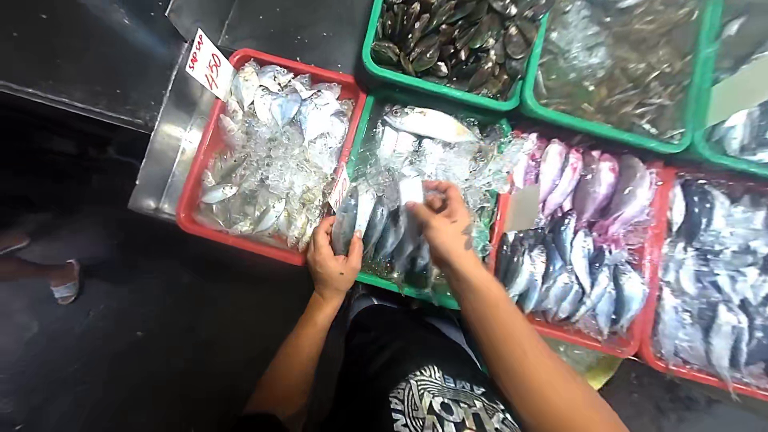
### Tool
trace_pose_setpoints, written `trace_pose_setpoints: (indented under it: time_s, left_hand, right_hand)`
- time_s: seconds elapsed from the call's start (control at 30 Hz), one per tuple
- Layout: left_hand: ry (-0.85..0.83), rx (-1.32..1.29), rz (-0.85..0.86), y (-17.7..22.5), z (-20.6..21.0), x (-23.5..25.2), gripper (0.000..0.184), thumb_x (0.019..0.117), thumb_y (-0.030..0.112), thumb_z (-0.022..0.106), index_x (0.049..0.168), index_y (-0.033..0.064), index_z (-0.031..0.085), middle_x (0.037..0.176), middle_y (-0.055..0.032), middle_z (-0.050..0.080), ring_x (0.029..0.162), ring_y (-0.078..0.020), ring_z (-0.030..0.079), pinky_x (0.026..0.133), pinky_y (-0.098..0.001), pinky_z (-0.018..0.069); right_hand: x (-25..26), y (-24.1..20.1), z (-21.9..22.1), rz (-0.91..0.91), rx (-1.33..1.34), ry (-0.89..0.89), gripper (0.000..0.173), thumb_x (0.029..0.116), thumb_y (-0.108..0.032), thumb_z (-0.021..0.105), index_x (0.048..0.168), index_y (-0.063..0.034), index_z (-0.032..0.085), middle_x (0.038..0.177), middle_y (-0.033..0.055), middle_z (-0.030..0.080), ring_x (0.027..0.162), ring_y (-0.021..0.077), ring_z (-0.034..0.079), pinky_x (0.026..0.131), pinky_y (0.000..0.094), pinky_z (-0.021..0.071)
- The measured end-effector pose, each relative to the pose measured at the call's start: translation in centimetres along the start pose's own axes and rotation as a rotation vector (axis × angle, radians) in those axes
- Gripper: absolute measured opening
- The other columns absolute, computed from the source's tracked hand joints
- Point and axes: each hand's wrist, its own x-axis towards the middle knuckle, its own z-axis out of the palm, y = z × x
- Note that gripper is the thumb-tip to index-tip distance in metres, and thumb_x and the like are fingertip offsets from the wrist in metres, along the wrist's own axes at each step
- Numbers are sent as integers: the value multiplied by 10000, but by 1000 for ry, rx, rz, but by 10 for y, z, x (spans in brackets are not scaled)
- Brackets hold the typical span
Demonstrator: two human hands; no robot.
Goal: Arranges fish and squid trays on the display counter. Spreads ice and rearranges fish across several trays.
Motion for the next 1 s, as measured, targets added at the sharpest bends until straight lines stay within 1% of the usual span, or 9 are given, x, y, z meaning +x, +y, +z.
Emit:
trace_pose_setpoints:
  time_s: [0.07, 0.1, 0.2, 0.37, 0.5, 0.6, 0.67, 0.83, 1.0]
  left_hand:
    - [-64, 7, -18, -15, -7, 5, 498, 888, 315, 753, 1247, -4, 621, 985, -70, 714, 810, -113, 697, 710, -315, 620]
    - [-99, 27, -23, -20, -9, 7, 495, 893, 328, 749, 1247, 6, 626, 987, -67, 713, 818, -117, 694, 722, -323, 617]
    - [-167, 122, -16, -23, -9, 8, 498, 888, 363, 748, 1232, 19, 639, 1010, -84, 718, 861, -154, 699, 783, -378, 612]
    - [-156, 211, -14, -22, -4, 8, 495, 862, 351, 761, 1227, 35, 650, 999, -85, 726, 852, -181, 707, 773, -405, 611]
    - [-186, 243, -15, -18, -5, 8, 552, 840, 386, 785, 1245, 34, 653, 1062, -123, 729, 902, -238, 724, 791, -462, 613]
    - [-169, 214, -12, -19, -6, 5, 566, 829, 396, 793, 1255, 51, 654, 1064, -110, 722, 904, -209, 716, 790, -429, 610]
    - [-152, 179, -14, -20, -7, 5, 570, 814, 398, 810, 1248, 62, 656, 1045, -92, 720, 896, -178, 710, 783, -390, 612]
    - [-149, 137, 9, -19, -5, 2, 596, 808, 401, 818, 1241, 31, 640, 991, -80, 709, 836, -134, 689, 731, -325, 601]
    - [-103, 121, 176, -8, -3, 1, 592, 804, 405, 810, 1211, 1, 664, 990, -108, 706, 826, -131, 663, 722, -287, 565]
  right_hand:
    - [-19, 17, 32, 68, -13, -14, 556, 850, -33, 783, 1322, -36, 488, 890, 96, 701, 730, 197, 687, 698, 413, 610]
    - [-23, 24, 45, 78, -94, -10, 553, 844, -90, 803, 1309, -45, 510, 890, 85, 711, 736, 193, 690, 712, 416, 607]
    - [-30, 28, 66, -11, -392, 3, 496, 879, -230, 798, 1277, -72, 548, 897, 59, 688, 735, 175, 658, 713, 399, 570]
    - [-28, 36, 72, -279, -674, 5, 420, 916, -284, 742, 1244, -53, 618, 1011, 152, 652, 884, 290, 665, 790, 469, 575]
    - [-27, 37, 67, -238, -699, 2, 418, 913, -255, 746, 1240, -33, 609, 982, 164, 665, 908, 316, 667, 828, 494, 565]
    - [-26, 38, 63, -156, -722, 0, 429, 904, -320, 776, 1172, -38, 594, 798, 79, 653, 731, 237, 662, 715, 454, 569]
    - [-27, 37, 62, -129, -740, 0, 401, 909, -352, 769, 1120, -49, 613, 742, 54, 659, 683, 215, 668, 677, 438, 568]
    - [-29, 28, 57, -95, -722, -39, 261, 974, -264, 685, 1124, -58, 629, 772, 63, 685, 721, 227, 689, 717, 449, 576]
    - [-44, 36, 14, -151, -694, 43, 186, 942, -305, 673, 1007, -131, 672, 725, -12, 663, 656, 144, 657, 621, 400, 559]
